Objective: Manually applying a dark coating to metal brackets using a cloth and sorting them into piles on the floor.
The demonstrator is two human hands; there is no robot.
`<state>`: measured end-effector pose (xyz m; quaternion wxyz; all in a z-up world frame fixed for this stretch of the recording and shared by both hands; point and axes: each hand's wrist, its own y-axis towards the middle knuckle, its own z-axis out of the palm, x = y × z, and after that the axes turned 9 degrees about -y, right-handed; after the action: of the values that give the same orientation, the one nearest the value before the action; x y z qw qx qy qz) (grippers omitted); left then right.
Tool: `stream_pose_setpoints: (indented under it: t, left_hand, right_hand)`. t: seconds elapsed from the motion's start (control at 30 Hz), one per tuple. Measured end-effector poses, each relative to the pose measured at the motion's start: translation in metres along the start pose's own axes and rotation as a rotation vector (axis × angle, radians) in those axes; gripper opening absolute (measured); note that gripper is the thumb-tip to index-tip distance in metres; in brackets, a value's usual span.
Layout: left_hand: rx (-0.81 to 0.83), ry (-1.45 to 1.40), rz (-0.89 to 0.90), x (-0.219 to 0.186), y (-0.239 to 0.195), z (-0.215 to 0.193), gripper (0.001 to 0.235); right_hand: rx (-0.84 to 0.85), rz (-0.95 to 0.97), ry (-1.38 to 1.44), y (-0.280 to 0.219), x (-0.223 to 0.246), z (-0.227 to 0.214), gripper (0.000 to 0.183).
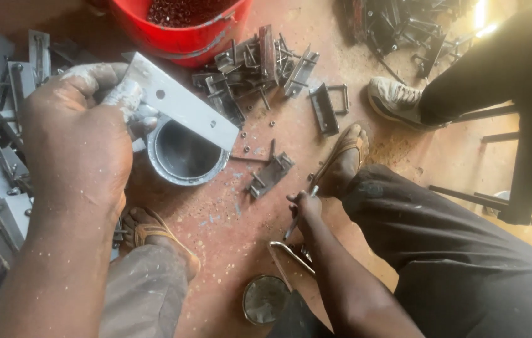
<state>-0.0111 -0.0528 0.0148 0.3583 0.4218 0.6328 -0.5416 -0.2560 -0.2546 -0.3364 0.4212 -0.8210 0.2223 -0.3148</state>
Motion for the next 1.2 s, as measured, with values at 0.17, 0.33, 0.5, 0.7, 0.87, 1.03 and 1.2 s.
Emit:
stream_pose_setpoints:
  t: [0.17,0.33,0.5,0.7,0.87,1.03,1.2]
  left_hand:
    - [0.041,0.059,0.079,0.005,0.003,-0.001,0.008]
    - [0.056,0.075,0.171,0.014,0.009,-0.004,0.033]
    - [0.099,0.002,0.214,0.011,0.004,0.002,0.025]
    - [0.095,0.024,0.246,0.008,0.001,0.01,0.026]
    - [0.054,0.042,0.137,-0.01,-0.007,0.009,0.003]
    - [0.027,0.088,0.119,-0.013,-0.006,0.01,0.005]
    - [-0.025,0.152,0.086,-0.01,-0.002,0.009,0.01]
  right_hand:
    - [0.123,0.003,-0.015,-0.015,0.033,0.01,0.013]
    - [0.323,-0.085,-0.156,-0.006,0.068,-0.003,0.023]
    - [0.347,-0.268,-0.394,-0.136,0.161,-0.048,0.026]
    - [0.177,-0.379,-0.284,-0.127,0.188,-0.049,0.029]
    - [0.212,-0.452,-0.502,-0.062,0.152,-0.037,0.022]
    - [0.31,-0.46,-0.807,-0.025,0.081,-0.019,0.011]
    - [0.403,-0.353,-0.911,-0.023,0.037,0.003,0.014]
